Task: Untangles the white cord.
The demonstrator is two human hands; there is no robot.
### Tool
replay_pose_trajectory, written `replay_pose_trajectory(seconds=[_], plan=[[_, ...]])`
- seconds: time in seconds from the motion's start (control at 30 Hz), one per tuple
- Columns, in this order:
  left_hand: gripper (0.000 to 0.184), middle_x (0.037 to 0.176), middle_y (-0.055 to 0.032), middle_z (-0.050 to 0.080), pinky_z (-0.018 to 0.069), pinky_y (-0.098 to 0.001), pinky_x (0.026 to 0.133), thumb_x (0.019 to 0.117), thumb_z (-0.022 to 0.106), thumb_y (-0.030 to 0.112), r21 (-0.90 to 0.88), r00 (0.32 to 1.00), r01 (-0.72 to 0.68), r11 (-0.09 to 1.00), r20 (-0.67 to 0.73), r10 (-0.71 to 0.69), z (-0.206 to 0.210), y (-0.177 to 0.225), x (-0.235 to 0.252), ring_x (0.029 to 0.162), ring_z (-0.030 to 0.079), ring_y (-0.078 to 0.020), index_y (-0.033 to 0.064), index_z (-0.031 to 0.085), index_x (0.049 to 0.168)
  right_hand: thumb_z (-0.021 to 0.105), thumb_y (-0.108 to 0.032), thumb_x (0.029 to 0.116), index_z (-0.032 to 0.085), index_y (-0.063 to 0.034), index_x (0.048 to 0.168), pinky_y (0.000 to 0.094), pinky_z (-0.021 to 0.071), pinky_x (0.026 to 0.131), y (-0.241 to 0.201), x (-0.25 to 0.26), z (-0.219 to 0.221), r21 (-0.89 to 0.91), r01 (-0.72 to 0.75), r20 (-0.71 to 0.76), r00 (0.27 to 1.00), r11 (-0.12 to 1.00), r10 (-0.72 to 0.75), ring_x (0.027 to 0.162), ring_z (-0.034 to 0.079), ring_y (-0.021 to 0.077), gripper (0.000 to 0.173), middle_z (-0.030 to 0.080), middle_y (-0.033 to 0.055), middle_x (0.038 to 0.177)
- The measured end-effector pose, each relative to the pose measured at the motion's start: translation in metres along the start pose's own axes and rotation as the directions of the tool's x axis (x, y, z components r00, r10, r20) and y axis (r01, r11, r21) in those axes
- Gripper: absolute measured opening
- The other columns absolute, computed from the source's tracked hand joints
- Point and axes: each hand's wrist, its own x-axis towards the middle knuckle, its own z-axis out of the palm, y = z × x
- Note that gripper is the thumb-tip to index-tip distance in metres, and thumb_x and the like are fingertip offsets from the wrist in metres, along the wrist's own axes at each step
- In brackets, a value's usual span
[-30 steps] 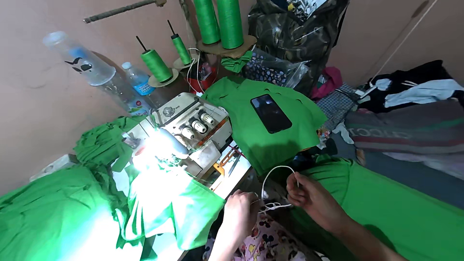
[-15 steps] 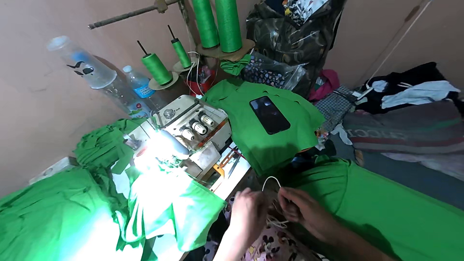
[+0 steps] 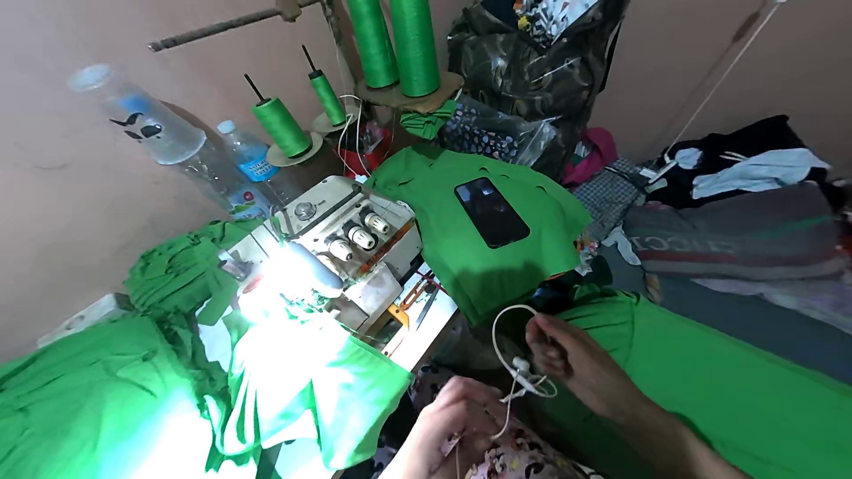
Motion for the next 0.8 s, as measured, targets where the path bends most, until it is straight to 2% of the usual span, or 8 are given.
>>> replay_pose_trajectory(seconds=[0.1,0.17,0.27,0.33,0.43,0.53,0.67,0.8], plan=[[0.014,0.123,-0.0193,0.065,0.0439,-0.0370,0.110,0.0920,0.065,0.001,0.242,0.977,0.209,0.948,-0.007,-0.213,-0.011,0.003,-0.030,0.126,0.057,-0.0250,-0.0047,0.070,0.103,0.042,-0.038,0.1079,0.066,-0.0261,0.089,0.0103,0.0364,0.049,-0.021,0.003,-0.007,0.115,0.139,0.076,0.986,0.984,-0.148,0.051,0.041,-0.0079,0.033,0.047,-0.0188,0.062],[0.037,0.123,-0.0249,0.065,0.0499,-0.0474,0.102,0.0813,0.068,-0.007,0.372,0.926,0.364,0.854,-0.043,-0.376,-0.014,0.002,-0.037,0.118,0.062,-0.0351,-0.0069,0.069,0.118,0.047,-0.043,0.1063,0.068,-0.0276,0.090,0.0097,0.0363,0.050,-0.032,0.002,-0.002,0.103,0.173,0.162,0.969,0.980,-0.188,0.052,0.041,-0.0084,0.031,0.048,-0.0195,0.063],[0.038,0.110,-0.0100,0.069,0.0569,-0.0273,0.090,0.0888,0.069,0.006,0.173,0.942,0.327,0.929,-0.143,-0.304,-0.016,-0.006,-0.035,0.100,0.068,-0.0101,-0.0070,0.056,0.122,0.049,-0.050,0.1045,0.069,-0.0285,0.093,0.0077,0.0360,0.052,-0.038,0.005,0.012,-0.025,0.200,0.317,0.931,0.979,-0.182,0.055,0.042,-0.0105,0.032,0.049,-0.0214,0.067],[0.042,0.100,-0.0020,0.071,0.0591,-0.0221,0.079,0.0937,0.069,0.016,0.075,0.900,0.314,0.946,-0.341,-0.272,-0.006,-0.006,-0.022,0.088,0.069,-0.0015,-0.0059,0.050,0.124,0.048,-0.051,0.1047,0.069,-0.0269,0.095,0.0065,0.0365,0.053,-0.041,0.008,0.022,-0.054,0.231,0.409,0.893,0.971,-0.190,0.057,0.043,-0.0120,0.033,0.050,-0.0220,0.068],[0.060,0.114,-0.0144,0.065,0.0589,-0.0225,0.075,0.0946,0.067,0.025,0.286,0.794,0.418,0.862,-0.576,-0.194,0.006,-0.011,-0.004,0.092,0.069,-0.0080,-0.0111,0.047,0.138,0.044,-0.046,0.1073,0.066,-0.0224,0.095,0.0055,0.0354,0.054,-0.049,0.014,0.029,-0.050,0.316,0.503,0.827,0.947,-0.249,0.058,0.042,-0.0127,0.035,0.048,-0.0207,0.067],[0.050,0.120,-0.0221,0.064,0.0564,-0.0289,0.084,0.0957,0.064,0.033,0.437,0.817,0.400,0.806,-0.568,-0.098,0.010,-0.013,0.004,0.107,0.065,-0.0194,-0.0064,0.060,0.125,0.043,-0.042,0.1089,0.065,-0.0203,0.095,0.0052,0.0319,0.052,-0.057,0.017,0.035,-0.069,0.373,0.543,0.792,0.925,-0.278,0.057,0.039,-0.0130,0.034,0.045,-0.0203,0.066],[0.038,0.101,-0.0058,0.069,0.0535,-0.0244,0.084,0.0958,0.066,0.037,0.162,0.886,0.322,0.933,-0.400,-0.236,0.021,-0.014,0.021,0.095,0.065,-0.0061,0.0012,0.070,0.107,0.041,-0.041,0.1097,0.063,-0.0190,0.093,0.0050,0.0319,0.052,-0.063,0.022,0.045,-0.076,0.381,0.630,0.734,0.922,-0.251,0.057,0.039,-0.0131,0.035,0.046,-0.0196,0.067],[0.019,0.090,0.0002,0.073,0.0577,-0.0162,0.075,0.0935,0.070,0.015,-0.055,0.920,0.249,0.967,-0.299,-0.254,0.028,-0.023,0.029,0.079,0.067,0.0035,-0.0027,0.070,0.102,0.039,-0.039,0.1107,0.060,-0.0151,0.092,0.0052,0.0322,0.054,-0.063,0.024,0.054,-0.080,0.448,0.674,0.682,0.890,-0.283,0.059,0.040,-0.0131,0.037,0.048,-0.0173,0.069]])
